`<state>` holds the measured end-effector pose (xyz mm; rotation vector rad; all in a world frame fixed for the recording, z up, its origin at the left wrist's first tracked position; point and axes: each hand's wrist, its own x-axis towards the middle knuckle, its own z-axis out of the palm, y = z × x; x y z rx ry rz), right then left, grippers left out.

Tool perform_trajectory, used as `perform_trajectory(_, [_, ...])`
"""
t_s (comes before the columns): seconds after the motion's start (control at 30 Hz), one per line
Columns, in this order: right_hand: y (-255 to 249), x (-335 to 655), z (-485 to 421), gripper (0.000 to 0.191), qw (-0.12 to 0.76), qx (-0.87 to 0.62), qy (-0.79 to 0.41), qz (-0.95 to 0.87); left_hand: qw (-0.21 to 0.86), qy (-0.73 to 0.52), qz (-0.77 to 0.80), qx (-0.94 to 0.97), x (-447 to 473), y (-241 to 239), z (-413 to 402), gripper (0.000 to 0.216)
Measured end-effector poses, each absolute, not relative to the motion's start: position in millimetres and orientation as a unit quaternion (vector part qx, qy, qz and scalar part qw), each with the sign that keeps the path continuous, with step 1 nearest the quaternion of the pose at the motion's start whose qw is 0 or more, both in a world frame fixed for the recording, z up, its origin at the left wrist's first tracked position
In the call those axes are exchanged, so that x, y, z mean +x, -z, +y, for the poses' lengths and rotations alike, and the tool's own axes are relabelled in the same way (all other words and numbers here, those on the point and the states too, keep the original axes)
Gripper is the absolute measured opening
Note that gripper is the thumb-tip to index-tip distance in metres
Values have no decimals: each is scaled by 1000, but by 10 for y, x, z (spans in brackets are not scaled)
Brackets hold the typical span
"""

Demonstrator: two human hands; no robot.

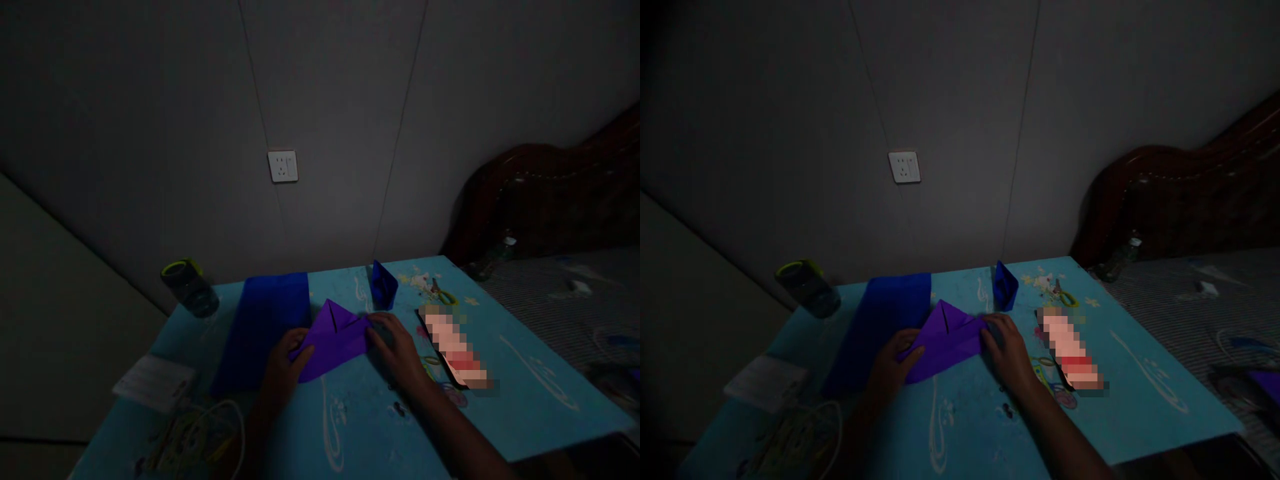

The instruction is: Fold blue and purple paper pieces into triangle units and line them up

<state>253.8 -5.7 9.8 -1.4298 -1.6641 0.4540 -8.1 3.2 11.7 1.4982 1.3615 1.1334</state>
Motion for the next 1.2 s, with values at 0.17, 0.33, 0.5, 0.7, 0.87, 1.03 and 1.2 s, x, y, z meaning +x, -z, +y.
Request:
perform_trajectory(0.17, [-97,2487,-66,40,501,-561,-332,-569,459,-459,514,561,-106,-140,34,31])
perform_trajectory(0.33, [-159,2441,-72,44,553,-538,-433,-465,450,-455,521,565,-95,-177,29,32])
perform_trajectory(0.5, [-199,2434,-83,46,560,-531,-466,-433,394,-467,534,584,-86,-158,1,28])
perform_trajectory(0.7, [-207,2449,-95,42,549,-535,-447,-461,375,-466,538,594,-88,-154,-53,24])
perform_trajectory(0.87, [-243,2488,-105,24,510,-525,-393,-557,357,-491,540,583,-108,-154,-50,23])
perform_trajectory(1.03, [-274,2501,-113,25,497,-523,-413,-556,377,-522,548,535,-124,-115,-8,33])
perform_trajectory(1.2, [-267,2494,-105,32,526,-537,-460,-473,418,-596,482,487,-114,-112,43,49])
